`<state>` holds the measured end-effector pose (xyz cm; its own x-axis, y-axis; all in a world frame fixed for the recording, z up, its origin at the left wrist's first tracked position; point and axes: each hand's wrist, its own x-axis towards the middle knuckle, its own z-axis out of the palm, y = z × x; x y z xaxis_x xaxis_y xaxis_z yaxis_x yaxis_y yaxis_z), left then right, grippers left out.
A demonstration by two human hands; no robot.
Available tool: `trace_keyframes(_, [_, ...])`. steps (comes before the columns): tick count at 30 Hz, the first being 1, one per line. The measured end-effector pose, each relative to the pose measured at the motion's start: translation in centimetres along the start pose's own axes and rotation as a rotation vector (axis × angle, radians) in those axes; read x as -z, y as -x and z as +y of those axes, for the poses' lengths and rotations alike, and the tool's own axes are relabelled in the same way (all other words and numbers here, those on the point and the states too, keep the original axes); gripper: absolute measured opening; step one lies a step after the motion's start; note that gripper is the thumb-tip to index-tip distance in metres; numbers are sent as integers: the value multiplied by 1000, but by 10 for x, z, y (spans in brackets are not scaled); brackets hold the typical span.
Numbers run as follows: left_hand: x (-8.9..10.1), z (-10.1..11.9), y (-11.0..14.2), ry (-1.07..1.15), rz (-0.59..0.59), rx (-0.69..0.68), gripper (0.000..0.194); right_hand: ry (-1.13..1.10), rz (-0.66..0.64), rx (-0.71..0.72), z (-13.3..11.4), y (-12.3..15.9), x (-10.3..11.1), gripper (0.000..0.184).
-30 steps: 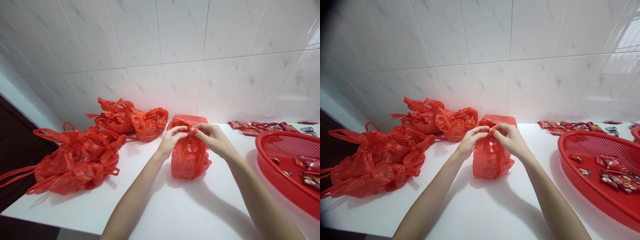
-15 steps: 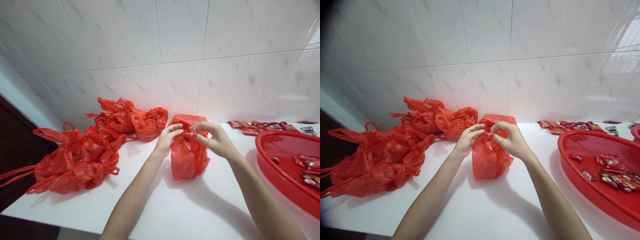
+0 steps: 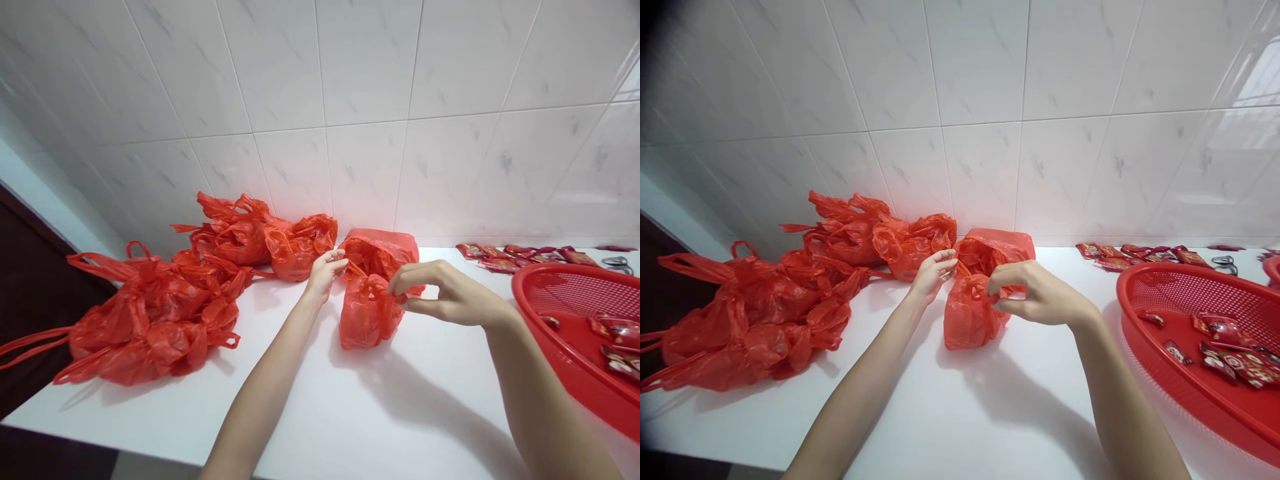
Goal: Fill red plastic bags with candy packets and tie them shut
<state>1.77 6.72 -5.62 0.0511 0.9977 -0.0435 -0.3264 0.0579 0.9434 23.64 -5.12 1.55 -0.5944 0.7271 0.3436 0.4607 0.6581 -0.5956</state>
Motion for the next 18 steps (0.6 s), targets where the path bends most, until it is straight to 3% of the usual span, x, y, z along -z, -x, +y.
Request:
trace_keyframes(6, [13,-12,-13,-40,64,-4,32,-35,-164,21,-7,6,7,16])
trace_keyframes(18, [10,-19,-14,-90,76,-45,31,-155,-240,23,-6,12,13,15])
